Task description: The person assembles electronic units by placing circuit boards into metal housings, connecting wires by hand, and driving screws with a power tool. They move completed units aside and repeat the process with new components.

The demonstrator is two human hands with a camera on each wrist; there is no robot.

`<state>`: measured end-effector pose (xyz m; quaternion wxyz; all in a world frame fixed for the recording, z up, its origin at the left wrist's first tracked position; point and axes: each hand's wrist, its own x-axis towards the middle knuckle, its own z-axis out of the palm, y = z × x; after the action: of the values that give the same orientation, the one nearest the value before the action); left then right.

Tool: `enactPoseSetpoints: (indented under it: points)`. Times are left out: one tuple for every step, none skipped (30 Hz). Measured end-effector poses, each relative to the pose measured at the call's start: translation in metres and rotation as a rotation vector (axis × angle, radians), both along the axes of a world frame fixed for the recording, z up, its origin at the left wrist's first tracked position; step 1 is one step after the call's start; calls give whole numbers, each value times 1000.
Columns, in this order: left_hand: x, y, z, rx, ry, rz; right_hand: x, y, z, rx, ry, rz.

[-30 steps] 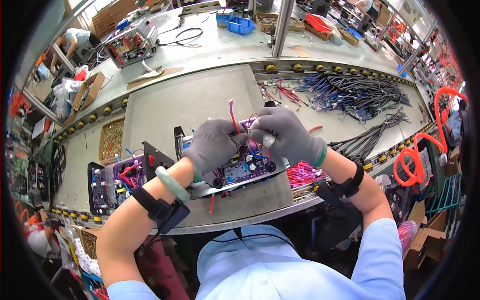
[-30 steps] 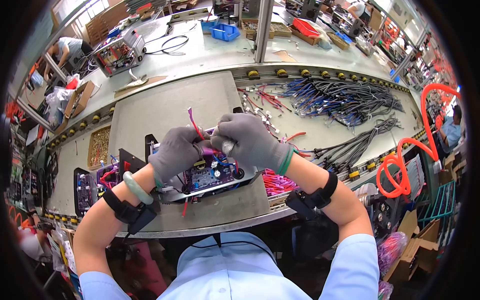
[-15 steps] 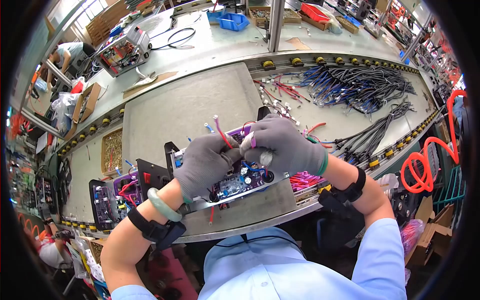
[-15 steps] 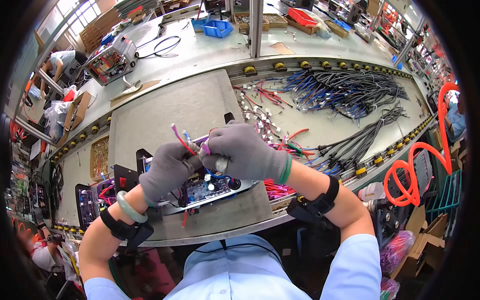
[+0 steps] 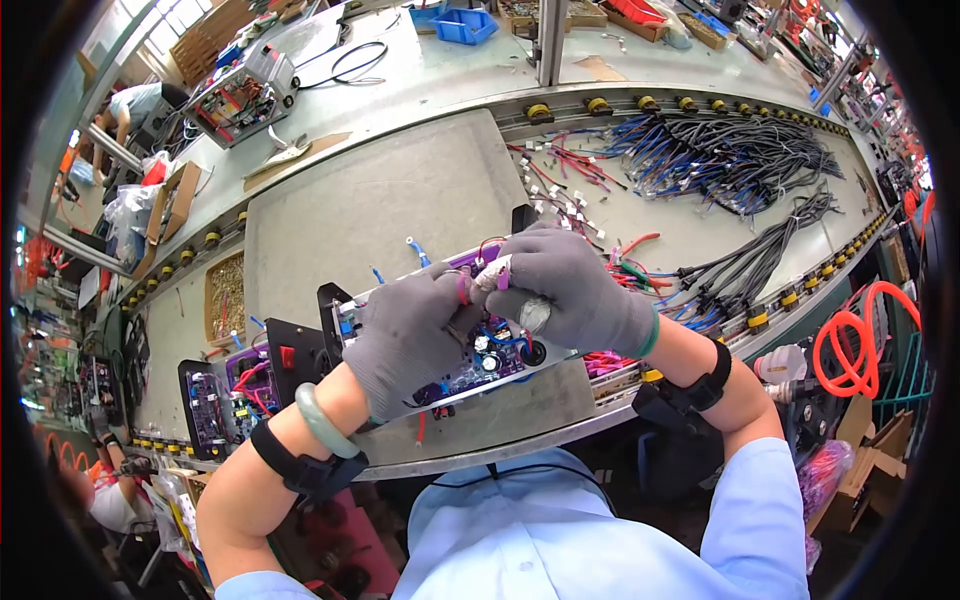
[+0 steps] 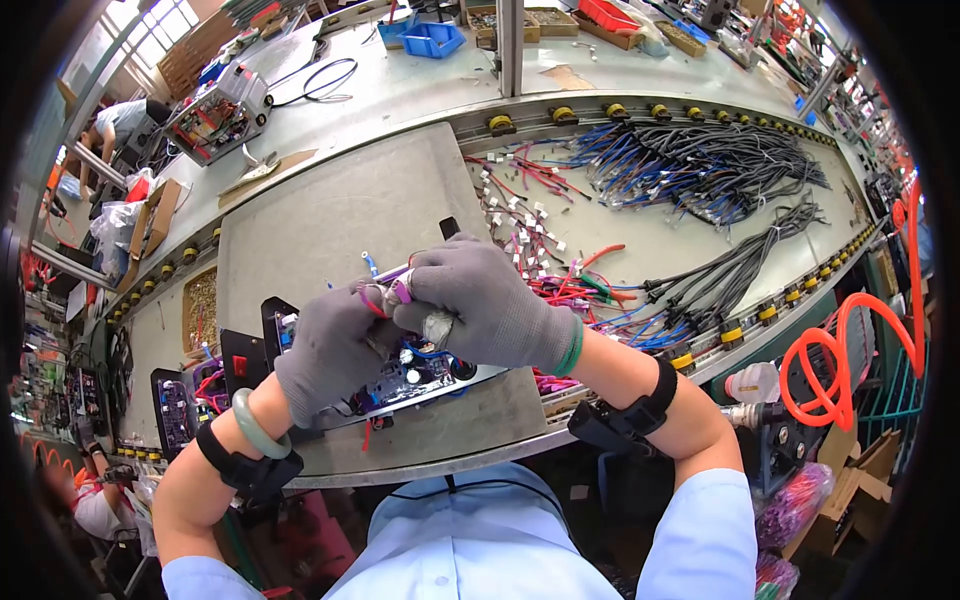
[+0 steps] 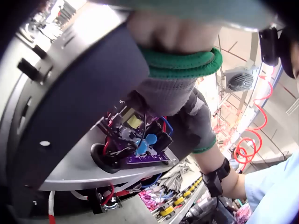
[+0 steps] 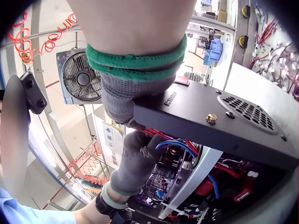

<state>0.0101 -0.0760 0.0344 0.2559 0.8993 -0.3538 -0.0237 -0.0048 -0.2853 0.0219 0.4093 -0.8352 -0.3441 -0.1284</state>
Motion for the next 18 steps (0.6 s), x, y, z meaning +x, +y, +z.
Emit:
enactPoseSetpoints:
  points:
    - [2,4,0,-4,20,-43,-1,1,-1,33,-17,4]
    - [3,5,0,-9,44,-87,-2,1,-2,65,-32,6]
    - [4,3,0,-7,46,-87,0,0,-3,67,-31,6]
    - [5,0,0,56,-33,-115,1,1,-4,70,-30,-14]
    - [5,-2,0,119,-110,-144,1,2,-6,75,-28,-35]
    - [3,-3,1,124,-104,-142,-1,2,-5,80,-23,-32]
    - [2,-4,3,202,-116,-138,-2,1,0,82,-2,-45]
    - [2,-3,6,282,-134,-137,-3,1,5,86,15,-63]
    - [5,-2,6,326,-153,-160,-3,6,3,202,19,-64]
    - [8,-1,6,325,-164,-163,-7,8,2,201,8,-68]
    - [16,0,7,297,-94,-165,-10,8,4,249,90,-68]
    - [19,-2,14,264,-27,-167,-13,7,7,293,169,-66]
    - [13,-1,27,304,-33,-167,-19,5,12,214,94,-113]
    - [11,-1,28,290,-56,-164,-25,1,21,163,54,-159]
    - [7,0,29,-20,148,-155,-29,-2,21,210,73,-181]
    - [2,1,32,-324,357,-151,-33,-3,21,264,96,-208]
    - [-4,0,34,-363,557,-124,-33,-5,25,265,89,-219]
    - [-7,-8,34,-361,557,-135,-34,-7,31,191,12,-231]
